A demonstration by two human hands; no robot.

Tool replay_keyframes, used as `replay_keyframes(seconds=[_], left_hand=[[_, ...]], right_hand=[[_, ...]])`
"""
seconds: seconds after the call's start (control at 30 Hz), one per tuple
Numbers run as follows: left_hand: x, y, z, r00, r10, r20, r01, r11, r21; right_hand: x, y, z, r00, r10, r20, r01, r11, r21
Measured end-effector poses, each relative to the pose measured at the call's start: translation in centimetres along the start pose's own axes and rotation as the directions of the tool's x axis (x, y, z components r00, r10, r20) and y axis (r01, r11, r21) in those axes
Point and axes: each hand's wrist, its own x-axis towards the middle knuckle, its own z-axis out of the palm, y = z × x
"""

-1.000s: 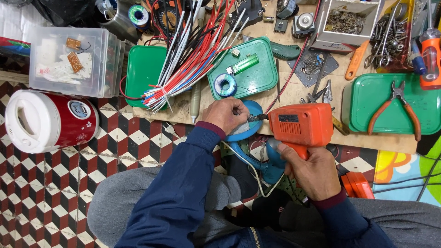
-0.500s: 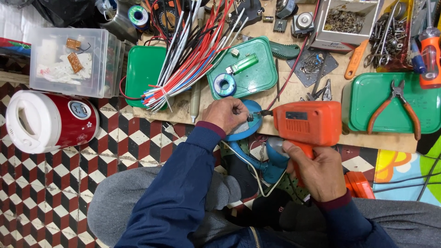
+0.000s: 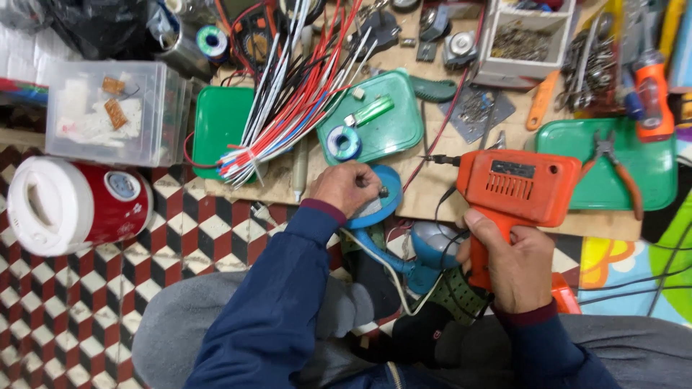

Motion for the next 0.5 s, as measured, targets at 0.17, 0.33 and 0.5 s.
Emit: replay_keyframes(seconds=[0.17, 0.33, 0.5], left_hand=[[-0.3, 0.7, -0.3, 1.0, 0.004, 0.022, -0.004, 0.999, 0.037], [-0.4, -0.1, -0.4, 0.999, -0.033, 0.018, 0.032, 0.999, 0.039], [0.0, -0.1, -0.4, 0.997, -0.076, 0.034, 0.075, 0.996, 0.038]], right_hand=[[1.5, 0.4, -0.3, 0.993, 0.084, -0.086, -0.054, 0.949, 0.309], [3.3, 1.8, -1.3, 0.974, 0.099, -0.206, 0.006, 0.889, 0.458], [5.6, 3.1, -2.1, 0.939, 0.148, -0.311, 0.042, 0.848, 0.528]])
